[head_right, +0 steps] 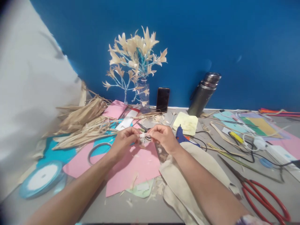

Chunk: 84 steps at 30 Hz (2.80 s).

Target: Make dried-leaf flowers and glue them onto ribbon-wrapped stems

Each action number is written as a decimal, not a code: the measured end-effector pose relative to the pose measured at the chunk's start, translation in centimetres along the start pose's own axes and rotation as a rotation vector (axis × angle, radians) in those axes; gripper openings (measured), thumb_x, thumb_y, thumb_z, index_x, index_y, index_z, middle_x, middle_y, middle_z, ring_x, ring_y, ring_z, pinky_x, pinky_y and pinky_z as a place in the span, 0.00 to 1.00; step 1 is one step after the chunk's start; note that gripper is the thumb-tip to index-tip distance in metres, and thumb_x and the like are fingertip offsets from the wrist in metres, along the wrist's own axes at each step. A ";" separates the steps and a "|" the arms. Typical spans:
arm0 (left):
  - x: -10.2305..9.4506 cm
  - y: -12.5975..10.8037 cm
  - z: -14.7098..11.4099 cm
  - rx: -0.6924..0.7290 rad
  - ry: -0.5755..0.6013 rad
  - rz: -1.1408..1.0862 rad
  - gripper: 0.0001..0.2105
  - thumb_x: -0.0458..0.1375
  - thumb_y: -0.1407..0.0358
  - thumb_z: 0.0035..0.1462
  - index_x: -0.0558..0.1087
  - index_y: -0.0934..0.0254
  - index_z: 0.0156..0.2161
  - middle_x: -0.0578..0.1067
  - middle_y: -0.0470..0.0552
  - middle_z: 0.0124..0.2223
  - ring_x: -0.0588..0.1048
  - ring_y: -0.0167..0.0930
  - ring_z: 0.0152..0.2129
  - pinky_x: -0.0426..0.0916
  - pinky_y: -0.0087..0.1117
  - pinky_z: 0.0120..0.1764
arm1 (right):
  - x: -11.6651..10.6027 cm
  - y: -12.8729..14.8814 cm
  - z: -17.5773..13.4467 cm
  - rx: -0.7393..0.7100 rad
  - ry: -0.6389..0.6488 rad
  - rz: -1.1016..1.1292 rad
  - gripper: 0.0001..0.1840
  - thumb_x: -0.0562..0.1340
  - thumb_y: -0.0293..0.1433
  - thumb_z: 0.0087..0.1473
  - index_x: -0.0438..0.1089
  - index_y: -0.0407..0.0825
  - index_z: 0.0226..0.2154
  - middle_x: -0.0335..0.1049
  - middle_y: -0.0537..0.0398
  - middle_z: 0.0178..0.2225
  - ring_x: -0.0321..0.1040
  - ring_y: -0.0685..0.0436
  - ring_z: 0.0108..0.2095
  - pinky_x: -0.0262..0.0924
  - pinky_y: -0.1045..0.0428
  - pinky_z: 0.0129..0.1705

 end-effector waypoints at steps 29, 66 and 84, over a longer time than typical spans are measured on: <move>1.5 0.6 -0.7 -0.106 0.234 0.101 0.10 0.65 0.67 0.48 0.78 0.67 0.37 0.76 0.47 0.25 0.73 0.26 0.18 0.63 0.22 0.19 | -0.5 0.1 0.0 0.061 0.174 -0.170 0.07 0.67 0.33 0.46 0.75 0.45 0.26 0.72 0.57 0.22 0.63 0.52 0.21 0.56 0.56 0.24; 1.2 -0.1 -1.6 0.081 -0.143 -0.087 0.04 0.66 0.67 0.47 0.81 0.64 0.32 0.80 0.48 0.30 0.73 0.27 0.25 0.68 0.27 0.29 | 2.3 -3.2 -1.0 0.193 -0.134 0.304 0.16 0.76 0.39 0.38 0.77 0.46 0.27 0.71 0.57 0.24 0.63 0.51 0.24 0.57 0.53 0.28; -0.6 0.1 -0.2 -0.054 -0.169 -0.116 0.16 0.62 0.68 0.44 0.76 0.69 0.41 0.81 0.54 0.29 0.73 0.27 0.20 0.69 0.28 0.26 | 1.9 -0.1 -1.1 -0.063 -0.056 0.131 0.12 0.71 0.40 0.49 0.75 0.48 0.27 0.76 0.56 0.30 0.67 0.48 0.31 0.60 0.52 0.37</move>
Point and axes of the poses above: each hand's wrist, its own z-axis towards the middle knuckle, its own x-axis out of the palm, y = z × x, the point moved 6 cm from there along z, towards the middle knuckle
